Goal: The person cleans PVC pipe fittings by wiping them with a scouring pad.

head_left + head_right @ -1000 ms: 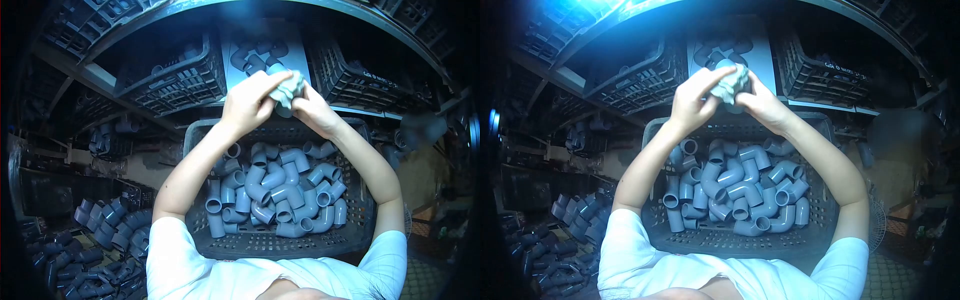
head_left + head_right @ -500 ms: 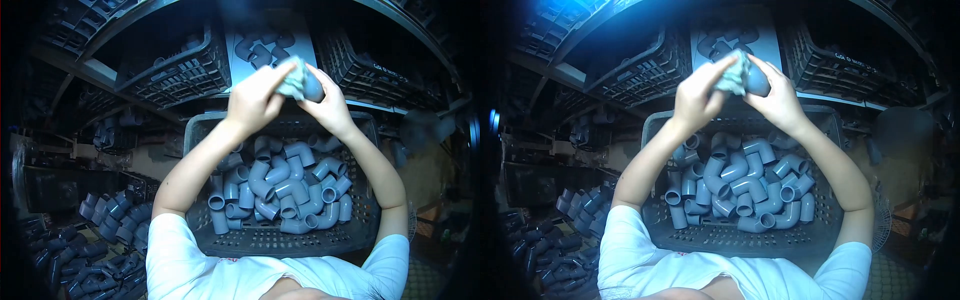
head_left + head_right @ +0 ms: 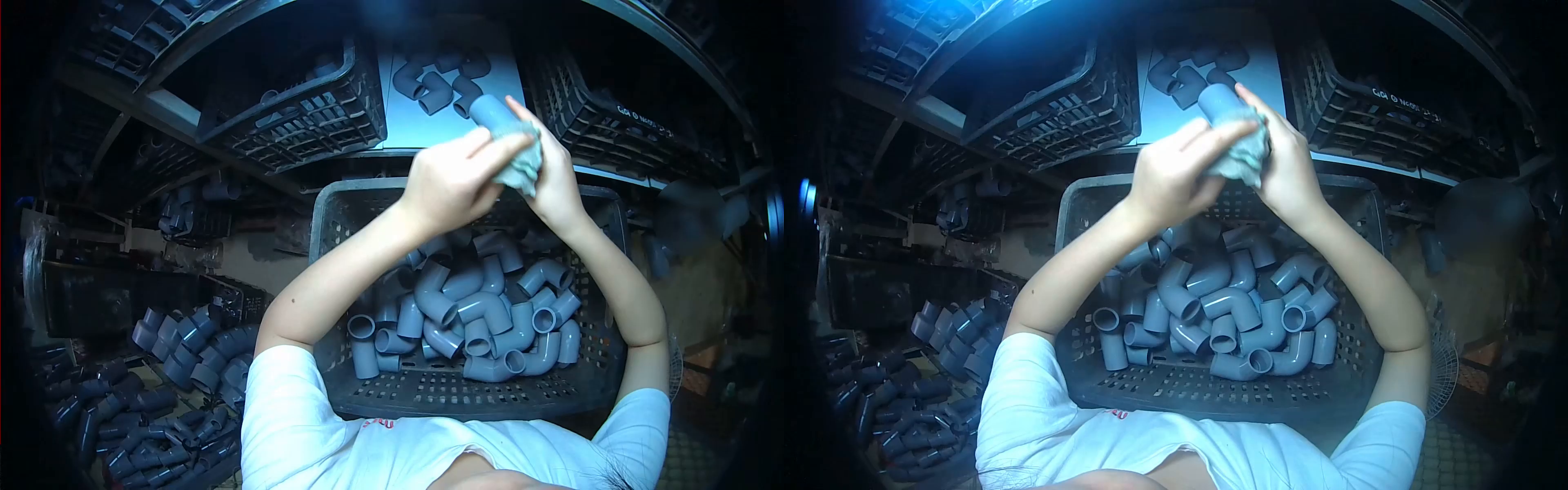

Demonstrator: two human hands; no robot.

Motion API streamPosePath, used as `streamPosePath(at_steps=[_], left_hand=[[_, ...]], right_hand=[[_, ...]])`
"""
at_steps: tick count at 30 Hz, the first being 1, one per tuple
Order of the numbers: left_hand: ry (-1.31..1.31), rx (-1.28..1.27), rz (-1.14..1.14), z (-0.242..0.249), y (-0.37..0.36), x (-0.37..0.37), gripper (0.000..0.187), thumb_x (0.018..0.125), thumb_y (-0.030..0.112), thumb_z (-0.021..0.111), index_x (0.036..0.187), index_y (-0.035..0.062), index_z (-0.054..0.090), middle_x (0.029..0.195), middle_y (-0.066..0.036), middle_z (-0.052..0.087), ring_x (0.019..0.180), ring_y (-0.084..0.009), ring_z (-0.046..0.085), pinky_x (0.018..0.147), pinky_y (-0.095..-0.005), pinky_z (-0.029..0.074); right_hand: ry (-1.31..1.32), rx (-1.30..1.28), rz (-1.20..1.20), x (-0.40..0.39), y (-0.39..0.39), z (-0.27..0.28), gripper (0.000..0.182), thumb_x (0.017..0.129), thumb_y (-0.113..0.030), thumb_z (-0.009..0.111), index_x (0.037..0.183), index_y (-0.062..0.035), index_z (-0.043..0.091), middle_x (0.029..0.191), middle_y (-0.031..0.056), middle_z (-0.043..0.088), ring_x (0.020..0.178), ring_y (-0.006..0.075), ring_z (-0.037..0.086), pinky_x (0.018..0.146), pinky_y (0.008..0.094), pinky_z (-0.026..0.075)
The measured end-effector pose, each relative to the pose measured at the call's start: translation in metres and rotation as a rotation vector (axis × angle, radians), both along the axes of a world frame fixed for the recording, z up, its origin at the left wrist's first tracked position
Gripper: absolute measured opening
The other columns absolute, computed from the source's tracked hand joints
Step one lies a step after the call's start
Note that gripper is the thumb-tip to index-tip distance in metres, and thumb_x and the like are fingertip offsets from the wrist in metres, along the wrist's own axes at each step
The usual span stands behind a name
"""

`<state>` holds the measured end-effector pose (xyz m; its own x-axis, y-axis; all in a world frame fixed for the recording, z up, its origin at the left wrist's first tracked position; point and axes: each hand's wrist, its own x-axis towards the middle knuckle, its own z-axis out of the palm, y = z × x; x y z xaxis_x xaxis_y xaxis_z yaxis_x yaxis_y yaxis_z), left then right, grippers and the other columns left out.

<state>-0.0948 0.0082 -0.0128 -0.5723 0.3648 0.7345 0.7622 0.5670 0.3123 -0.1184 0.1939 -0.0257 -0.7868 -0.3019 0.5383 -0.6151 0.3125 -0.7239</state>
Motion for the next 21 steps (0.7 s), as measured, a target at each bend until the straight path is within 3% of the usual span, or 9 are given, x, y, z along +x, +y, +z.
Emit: streamPosePath(at_steps=[3,4,7,9,11,12,13,15,21], left_hand=[[-0.061,0.212,0.066,-0.006,-0.009,-0.021,0.055,0.076,-0.003,0.062,0.129,0.0093,0.065,0.094,-0.016,0.068,0.08,-0.0323,0.067,0.071,-0.036,0.055],[-0.073,0.226,0.041,-0.007,-0.01,-0.019,0.054,0.076,-0.003,0.062,0.129,0.0087,0.065,0.095,-0.017,0.068,0.081,-0.0317,0.067,0.072,-0.0355,0.055],[-0.136,0.139,0.045,0.0,-0.006,0.003,0.053,0.075,-0.001,0.062,0.127,0.0066,0.065,0.099,-0.018,0.068,0.082,-0.0308,0.067,0.072,-0.0345,0.055],[-0.219,0.082,0.106,0.002,-0.001,0.006,0.05,0.081,0.006,0.067,0.131,0.0054,0.062,0.103,-0.016,0.068,0.083,-0.0266,0.068,0.072,-0.0335,0.055],[-0.159,0.332,0.042,-0.01,0.004,-0.008,0.053,0.091,0.02,0.07,0.138,0.0049,0.052,0.107,-0.015,0.067,0.085,-0.0212,0.067,0.072,-0.0302,0.055],[-0.275,0.383,0.033,-0.008,0.003,-0.008,0.062,0.095,0.033,0.071,0.142,0.0058,0.041,0.11,-0.014,0.065,0.09,-0.0181,0.066,0.073,-0.0283,0.056],[-0.271,0.385,0.042,-0.006,0.002,-0.007,0.062,0.095,0.033,0.071,0.142,0.0058,0.041,0.11,-0.014,0.065,0.09,-0.0181,0.066,0.073,-0.0283,0.056],[-0.644,0.66,-0.044,-0.001,0.0,-0.004,0.068,0.093,0.038,0.072,0.141,0.0056,0.035,0.12,-0.025,0.063,0.106,-0.0321,0.068,0.089,-0.0397,0.055],[-0.799,0.797,-0.191,-0.009,-0.003,-0.007,0.074,0.09,0.041,0.075,0.141,0.0072,0.034,0.122,-0.02,0.06,0.1,-0.0242,0.066,0.081,-0.0341,0.057]], right_hand=[[-0.202,-0.082,-0.013,0.009,-0.009,0.012,0.082,0.078,0.001,0.075,0.152,-0.008,0.041,0.126,0.0239,0.064,0.118,0.0338,0.065,0.099,0.0382,0.05],[-0.106,0.003,-0.023,0.007,-0.008,0.008,0.087,0.081,0.001,0.075,0.156,-0.0091,0.033,0.123,0.0231,0.064,0.115,0.0343,0.066,0.097,0.0381,0.051],[0.022,0.041,0.0,0.007,-0.007,0.004,0.09,0.082,0.001,0.074,0.158,-0.0095,0.029,0.119,0.0219,0.065,0.11,0.0343,0.067,0.096,0.0385,0.052],[-0.05,0.044,0.024,0.009,-0.005,0.006,0.094,0.082,-0.001,0.075,0.16,-0.0084,0.023,0.121,0.0235,0.062,0.113,0.0359,0.064,0.098,0.0415,0.05],[0.016,0.191,-0.105,0.01,-0.006,0.005,0.094,0.083,-0.003,0.075,0.16,-0.0043,0.021,0.128,0.0258,0.058,0.123,0.0373,0.057,0.103,0.045,0.046],[0.067,0.197,-0.082,0.013,-0.007,0.008,0.093,0.084,-0.008,0.075,0.159,0.0001,0.021,0.133,0.0275,0.054,0.127,0.0392,0.052,0.106,0.0465,0.043],[0.07,0.198,-0.072,0.017,-0.009,0.011,0.093,0.084,-0.008,0.075,0.159,0.0001,0.021,0.133,0.0275,0.054,0.127,0.0392,0.052,0.106,0.0465,0.043],[0.18,0.338,0.006,0.023,-0.012,0.018,0.09,0.085,-0.013,0.075,0.157,0.0031,0.023,0.132,0.0275,0.054,0.124,0.0397,0.053,0.105,0.0457,0.043],[0.14,0.524,0.065,0.039,0.002,0.062,0.082,0.092,-0.029,0.072,0.153,0.0064,0.032,0.128,0.0277,0.058,0.119,0.0404,0.057,0.103,0.0447,0.045]])
